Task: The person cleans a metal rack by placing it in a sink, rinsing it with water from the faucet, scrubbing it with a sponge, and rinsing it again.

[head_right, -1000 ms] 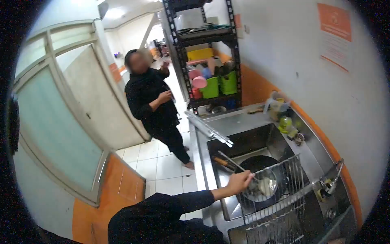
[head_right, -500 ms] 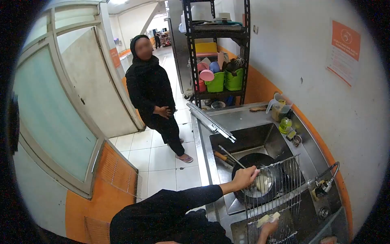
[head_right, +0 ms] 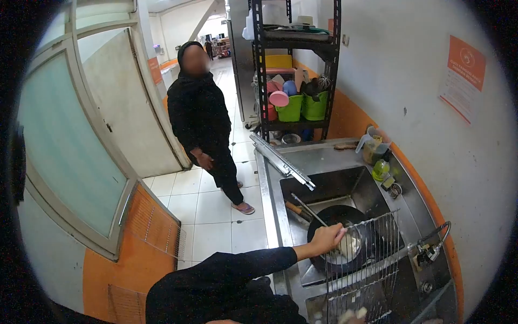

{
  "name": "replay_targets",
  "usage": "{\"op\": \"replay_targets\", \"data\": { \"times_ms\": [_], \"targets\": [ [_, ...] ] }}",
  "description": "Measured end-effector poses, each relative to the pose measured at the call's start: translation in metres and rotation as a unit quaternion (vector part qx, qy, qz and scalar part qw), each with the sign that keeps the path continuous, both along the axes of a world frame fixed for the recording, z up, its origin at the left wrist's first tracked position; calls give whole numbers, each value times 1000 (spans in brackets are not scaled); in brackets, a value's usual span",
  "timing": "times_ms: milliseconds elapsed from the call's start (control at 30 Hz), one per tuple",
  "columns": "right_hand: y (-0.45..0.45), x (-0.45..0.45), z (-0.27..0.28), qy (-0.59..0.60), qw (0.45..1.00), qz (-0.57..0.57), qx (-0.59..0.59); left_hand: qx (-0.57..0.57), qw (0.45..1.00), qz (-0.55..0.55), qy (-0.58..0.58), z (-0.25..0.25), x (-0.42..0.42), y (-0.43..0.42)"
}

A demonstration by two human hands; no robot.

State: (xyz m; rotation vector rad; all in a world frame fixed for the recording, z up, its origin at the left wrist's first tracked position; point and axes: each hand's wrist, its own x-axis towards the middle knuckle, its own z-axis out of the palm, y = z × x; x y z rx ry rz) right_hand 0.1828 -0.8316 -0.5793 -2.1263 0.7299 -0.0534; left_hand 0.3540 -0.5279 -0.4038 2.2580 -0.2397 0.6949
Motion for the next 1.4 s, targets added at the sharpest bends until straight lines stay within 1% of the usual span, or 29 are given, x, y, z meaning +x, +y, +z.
{"op": "replay_targets", "data": {
  "times_ms": [33, 67, 100, 133, 167, 200, 267, 367, 467, 533, 600, 633, 667, 700, 733, 767, 800, 833, 867, 933, 967, 1033, 1133, 1167, 1233, 1267, 1333, 1367, 1400],
  "targets": [
    [3, 19, 3, -38, 997, -43, 60, -8, 1000, -9, 11, 5, -2, 1],
    [11, 33, 14, -61, 992, -71, 91, -9, 1000, -10, 13, 4, -4, 0],
    [25, 34, 29, -60, 992, -71, 90, -12, 1000, -6, 6, 3, -4, 0],
    [49, 38, 52, -65, 998, -23, -14, -14, 1000, -1, -3, 4, -2, 0],
    [62, 43, 64, -71, 990, 25, -118, -13, 1000, 0, -6, 4, -1, 0],
    [57, 41, 55, -75, 990, 25, -115, -12, 1000, 0, -12, 3, -1, 0],
    [37, 26, 31, -109, 993, 48, -28, -13, 1000, 1, -15, 4, -1, 1],
    [3, -8, 13, -66, 997, 27, -42, -8, 1000, -7, 15, 6, -2, 1],
    [-12, -31, 10, -32, 998, 4, -57, -16, 999, -4, 27, 4, -2, 0],
    [-27, -44, 1, -25, 998, -21, -57, 5, 999, 21, 23, -5, 4, -1],
    [-49, -66, -15, -19, 996, -62, -58, 20, 999, 20, 23, -26, 15, 2],
    [-60, -75, -28, -26, 995, -79, -57, 53, 996, 5, 69, -4, 8, 7],
    [-68, -74, -40, -36, 994, -91, -56, 90, 991, 27, 94, -7, 8, 6],
    [-75, -69, -56, -42, 993, -95, -56, 47, 999, -19, 8, -18, 12, 11],
    [-82, -62, -74, -49, 993, -94, -56, 83, 996, 23, 6, -36, 17, 11],
    [-44, -44, 16, -50, 996, -12, 78, 71, 997, 9, -21, -11, 5, 4],
    [-38, -27, 1, -127, 958, -53, 253, 69, 997, 11, -27, 2, -3, -1],
    [-1, -18, 56, -140, 978, -80, 131, 71, 997, 31, -14, -10, 2, -1],
    [-3, -10, 39, -144, 987, -41, 66, 65, 997, 7, 41, -4, 1, -1],
    [13, 5, 56, -165, 976, -82, -114, 67, 997, -6, 45, 5, 3, -3],
    [16, 7, 54, -168, 975, -93, -112, 72, 997, -10, 37, 3, 4, -3],
    [22, 8, 52, -186, 973, -55, -126, 87, 996, -12, 3, 1, 7, -3],
    [50, 10, 50, -210, 963, -31, -167, 79, 996, -13, 37, 4, 4, -3],
    [57, 12, 54, -206, 964, -34, -166, 64, 997, -14, 31, 7, 2, -4],
    [61, 14, 75, -18, 962, 17, -273, 68, 997, -6, 43, 6, 2, -4],
    [54, 10, 71, -13, 963, 11, -270, 70, 997, -7, 46, 3, 3, -2],
    [38, -3, 56, -111, 965, 56, -229, 71, 996, 0, 53, 0, 4, -1],
    [32, -7, 40, -138, 964, 31, -227, 78, 996, -2, 43, 2, 3, -3],
    [27, -9, 31, -136, 964, 26, -228, 82, 996, -4, 32, 2, 4, -4]
  ]
}}
